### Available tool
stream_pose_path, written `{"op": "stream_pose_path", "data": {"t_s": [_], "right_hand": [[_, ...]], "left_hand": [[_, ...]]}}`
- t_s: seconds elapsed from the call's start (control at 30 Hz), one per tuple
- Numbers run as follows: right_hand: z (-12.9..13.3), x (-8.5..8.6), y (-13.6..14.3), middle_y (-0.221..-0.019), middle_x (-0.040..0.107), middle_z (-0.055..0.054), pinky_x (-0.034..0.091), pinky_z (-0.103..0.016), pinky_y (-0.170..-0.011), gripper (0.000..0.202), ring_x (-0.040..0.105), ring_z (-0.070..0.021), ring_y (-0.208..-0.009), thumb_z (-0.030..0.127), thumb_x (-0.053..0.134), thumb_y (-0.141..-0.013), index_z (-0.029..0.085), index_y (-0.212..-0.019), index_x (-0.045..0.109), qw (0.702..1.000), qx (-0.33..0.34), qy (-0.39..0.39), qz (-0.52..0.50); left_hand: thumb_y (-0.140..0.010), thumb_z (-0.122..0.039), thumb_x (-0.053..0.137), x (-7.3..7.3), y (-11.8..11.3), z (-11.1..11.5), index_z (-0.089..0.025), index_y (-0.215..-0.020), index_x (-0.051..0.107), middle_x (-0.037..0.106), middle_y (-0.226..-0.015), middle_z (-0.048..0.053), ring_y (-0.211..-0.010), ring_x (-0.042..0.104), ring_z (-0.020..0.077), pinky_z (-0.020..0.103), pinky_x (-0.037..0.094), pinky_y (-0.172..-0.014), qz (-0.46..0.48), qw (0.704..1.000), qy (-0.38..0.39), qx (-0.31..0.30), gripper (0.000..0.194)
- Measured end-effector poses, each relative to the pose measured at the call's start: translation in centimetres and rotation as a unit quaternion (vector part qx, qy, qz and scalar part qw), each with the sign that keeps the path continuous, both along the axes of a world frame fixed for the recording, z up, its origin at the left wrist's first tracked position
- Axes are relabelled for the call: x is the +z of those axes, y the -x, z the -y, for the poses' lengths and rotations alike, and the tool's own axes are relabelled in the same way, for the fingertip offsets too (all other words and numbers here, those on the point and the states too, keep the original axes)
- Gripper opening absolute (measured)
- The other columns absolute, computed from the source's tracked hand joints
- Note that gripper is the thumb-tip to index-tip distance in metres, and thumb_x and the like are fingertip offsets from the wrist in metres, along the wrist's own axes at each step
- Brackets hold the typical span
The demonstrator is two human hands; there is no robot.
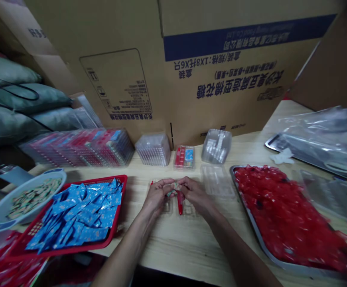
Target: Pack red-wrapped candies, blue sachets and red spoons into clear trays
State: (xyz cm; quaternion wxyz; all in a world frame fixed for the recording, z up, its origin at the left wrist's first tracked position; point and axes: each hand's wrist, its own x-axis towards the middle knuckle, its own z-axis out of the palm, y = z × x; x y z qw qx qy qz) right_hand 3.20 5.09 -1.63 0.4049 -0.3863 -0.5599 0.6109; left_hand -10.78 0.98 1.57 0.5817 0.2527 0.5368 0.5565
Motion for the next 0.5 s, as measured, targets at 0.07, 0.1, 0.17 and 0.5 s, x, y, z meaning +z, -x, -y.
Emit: {"op": "stream_pose_path", "data": {"t_s": [0.07, 0.1, 0.17, 0.5], "right_hand": [[-0.3, 0.2, -0.6, -0.054, 0.053, 0.006, 0.036, -0.023, -0.049, 0.018, 0.047, -0.0109, -0.049, 0.038, 0.062, -0.074, 0.021, -0.078, 0.059, 1.000, -0.014, 0.021, -0.009], [-0.4, 0.4, -0.9, -0.053, 0.052, 0.007, 0.035, -0.023, -0.048, 0.018, 0.046, -0.0105, -0.047, 0.038, 0.062, -0.073, 0.021, -0.078, 0.059, 0.999, -0.014, 0.033, -0.020], [-0.4, 0.8, -1.2, -0.052, 0.051, 0.007, 0.035, -0.023, -0.049, 0.019, 0.045, -0.0099, -0.047, 0.036, 0.063, -0.072, 0.019, -0.079, 0.059, 0.997, 0.012, 0.056, -0.053], [-0.2, -0.4, -0.5, -0.053, 0.052, 0.006, 0.035, -0.023, -0.049, 0.018, 0.047, -0.0112, -0.047, 0.037, 0.054, -0.077, 0.020, -0.080, 0.057, 1.000, 0.008, -0.006, 0.027]], "left_hand": [[-0.047, -0.028, 0.094, 0.1, 0.1, -0.1, -0.011, -0.081, 0.075, 0.073, -0.075, 0.007, -0.061, 0.062, 0.0107, 0.021, 0.048, -0.059, -0.025, 1.000, -0.004, 0.010, 0.042], [-0.047, -0.030, 0.094, 0.1, 0.1, -0.3, -0.011, -0.079, 0.075, 0.073, -0.075, 0.006, -0.061, 0.061, 0.0104, 0.021, 0.048, -0.058, -0.047, 0.999, -0.009, 0.019, 0.042], [-0.049, -0.032, 0.092, 0.1, 0.2, -0.5, -0.011, -0.079, 0.076, 0.072, -0.072, 0.005, -0.058, 0.059, 0.0097, 0.021, 0.046, -0.054, -0.093, 0.995, -0.017, 0.038, 0.040], [-0.051, -0.039, 0.089, 0.0, -0.4, -0.5, -0.011, -0.078, 0.077, 0.070, -0.067, 0.005, -0.055, 0.056, 0.0104, 0.021, 0.042, -0.052, -0.080, 0.996, -0.039, -0.018, 0.041]]}}
